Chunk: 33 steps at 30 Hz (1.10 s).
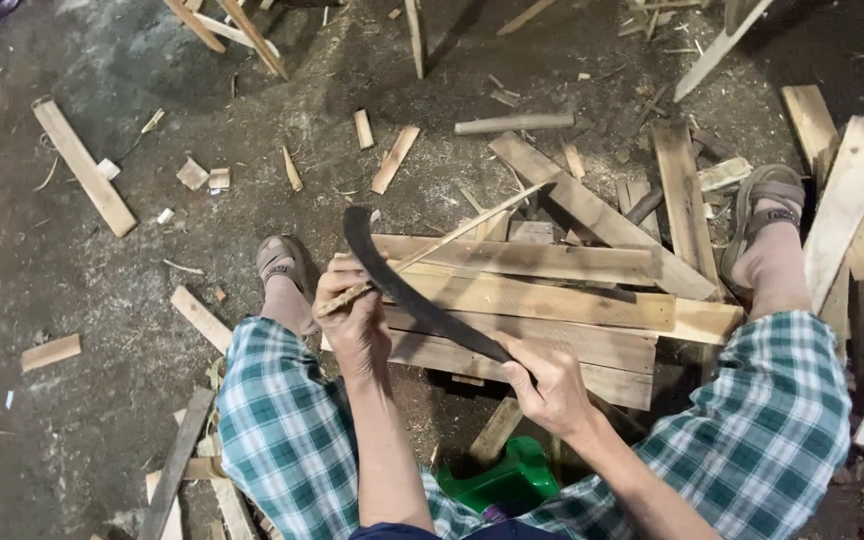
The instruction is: The person holds wooden slats by hand and uses a large curved woodcraft knife to split, trim, and shave them into smaller strips over a pile of scrap wood.
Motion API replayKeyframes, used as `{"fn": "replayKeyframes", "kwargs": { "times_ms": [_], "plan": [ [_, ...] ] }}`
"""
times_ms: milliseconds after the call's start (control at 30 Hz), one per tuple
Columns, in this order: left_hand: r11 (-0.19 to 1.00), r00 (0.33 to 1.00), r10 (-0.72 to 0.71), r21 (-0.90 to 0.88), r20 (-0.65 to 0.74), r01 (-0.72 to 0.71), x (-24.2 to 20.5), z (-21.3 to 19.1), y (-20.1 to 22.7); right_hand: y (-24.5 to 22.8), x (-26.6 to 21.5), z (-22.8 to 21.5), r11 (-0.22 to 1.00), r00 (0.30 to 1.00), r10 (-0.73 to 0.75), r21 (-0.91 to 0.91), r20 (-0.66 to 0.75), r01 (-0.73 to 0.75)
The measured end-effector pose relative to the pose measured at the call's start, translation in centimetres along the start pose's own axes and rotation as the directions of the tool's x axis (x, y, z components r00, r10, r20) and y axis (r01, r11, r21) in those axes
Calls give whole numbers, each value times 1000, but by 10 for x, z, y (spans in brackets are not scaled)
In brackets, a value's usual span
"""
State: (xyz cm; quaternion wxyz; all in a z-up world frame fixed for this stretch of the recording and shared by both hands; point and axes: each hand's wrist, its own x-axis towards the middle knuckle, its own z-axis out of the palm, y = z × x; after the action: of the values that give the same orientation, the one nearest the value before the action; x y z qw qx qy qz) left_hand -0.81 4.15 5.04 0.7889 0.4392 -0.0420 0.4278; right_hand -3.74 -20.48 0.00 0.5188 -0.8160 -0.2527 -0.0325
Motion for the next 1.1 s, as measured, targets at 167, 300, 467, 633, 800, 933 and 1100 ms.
{"fn": "replayKeyframes", "kwargs": {
  "times_ms": [167,300,467,633,800,933,1100],
  "plan": [
    [998,1000,12,60,7,-12,-2,-14,-7,-5,4,-2,1000,1000,14,10,24,-14],
    [998,999,28,55,34,-29,3,-1,1,3,3,-4,1000,998,22,-22,56,-20],
    [998,999,30,49,44,-33,-1,-15,-5,-12,13,-6,1000,999,6,21,53,-7],
    [998,999,-1,68,44,-2,-1,-4,0,0,3,0,999,998,28,-26,53,-26],
    [998,999,32,52,20,-33,4,-21,-7,-18,25,-9,1000,999,18,-21,34,-17],
    [997,999,-11,72,31,8,-1,9,9,3,0,-2,1000,998,19,-8,60,-18],
    [999,1000,10,43,11,-10,0,-26,-12,-20,19,-9,1000,999,16,11,41,-16]
  ]
}}
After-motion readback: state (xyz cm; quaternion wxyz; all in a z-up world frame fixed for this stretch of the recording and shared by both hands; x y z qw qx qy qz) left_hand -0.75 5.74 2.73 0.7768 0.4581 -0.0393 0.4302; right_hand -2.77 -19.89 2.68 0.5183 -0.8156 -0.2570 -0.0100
